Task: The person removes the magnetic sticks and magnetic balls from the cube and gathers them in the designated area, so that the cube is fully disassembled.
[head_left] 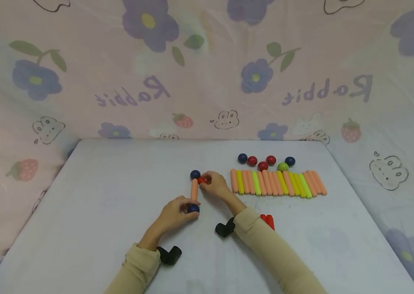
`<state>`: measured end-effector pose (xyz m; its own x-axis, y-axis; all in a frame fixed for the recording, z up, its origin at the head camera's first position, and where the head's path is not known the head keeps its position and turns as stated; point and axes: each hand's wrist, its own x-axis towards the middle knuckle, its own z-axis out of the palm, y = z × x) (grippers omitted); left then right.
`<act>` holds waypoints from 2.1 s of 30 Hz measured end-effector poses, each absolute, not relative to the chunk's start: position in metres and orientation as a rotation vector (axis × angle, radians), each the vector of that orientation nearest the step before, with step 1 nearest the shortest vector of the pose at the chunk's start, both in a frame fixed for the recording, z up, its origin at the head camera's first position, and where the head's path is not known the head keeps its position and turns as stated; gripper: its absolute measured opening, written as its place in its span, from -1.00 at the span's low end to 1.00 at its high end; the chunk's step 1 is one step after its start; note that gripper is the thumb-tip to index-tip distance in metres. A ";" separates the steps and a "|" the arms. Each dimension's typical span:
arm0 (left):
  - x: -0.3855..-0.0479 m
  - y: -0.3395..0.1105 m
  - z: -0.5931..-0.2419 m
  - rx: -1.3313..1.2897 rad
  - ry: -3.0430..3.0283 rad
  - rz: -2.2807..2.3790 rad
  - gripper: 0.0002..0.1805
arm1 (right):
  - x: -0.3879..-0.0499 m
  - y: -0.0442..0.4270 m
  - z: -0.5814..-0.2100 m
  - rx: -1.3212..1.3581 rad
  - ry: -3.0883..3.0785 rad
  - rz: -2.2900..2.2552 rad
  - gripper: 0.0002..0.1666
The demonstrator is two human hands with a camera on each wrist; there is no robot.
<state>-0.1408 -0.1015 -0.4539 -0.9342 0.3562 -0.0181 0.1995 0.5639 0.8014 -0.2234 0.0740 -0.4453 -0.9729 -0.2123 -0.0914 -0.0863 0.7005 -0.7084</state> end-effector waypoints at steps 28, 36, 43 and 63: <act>-0.144 -0.100 -0.457 0.469 2.619 1.307 -0.69 | -0.225 0.073 -0.437 -0.310 2.702 -1.015 -0.63; -0.144 -0.102 -0.458 0.464 2.604 1.337 -0.69 | -0.215 0.084 -0.437 -0.228 2.620 -1.179 -0.67; -0.144 -0.104 -0.458 0.470 2.593 1.320 -0.69 | -0.200 0.106 -0.424 -0.188 2.495 -1.309 -0.64; -0.141 -0.108 -0.458 0.511 2.555 1.313 -0.70 | -0.173 0.170 -0.405 -0.167 2.463 -1.334 -0.58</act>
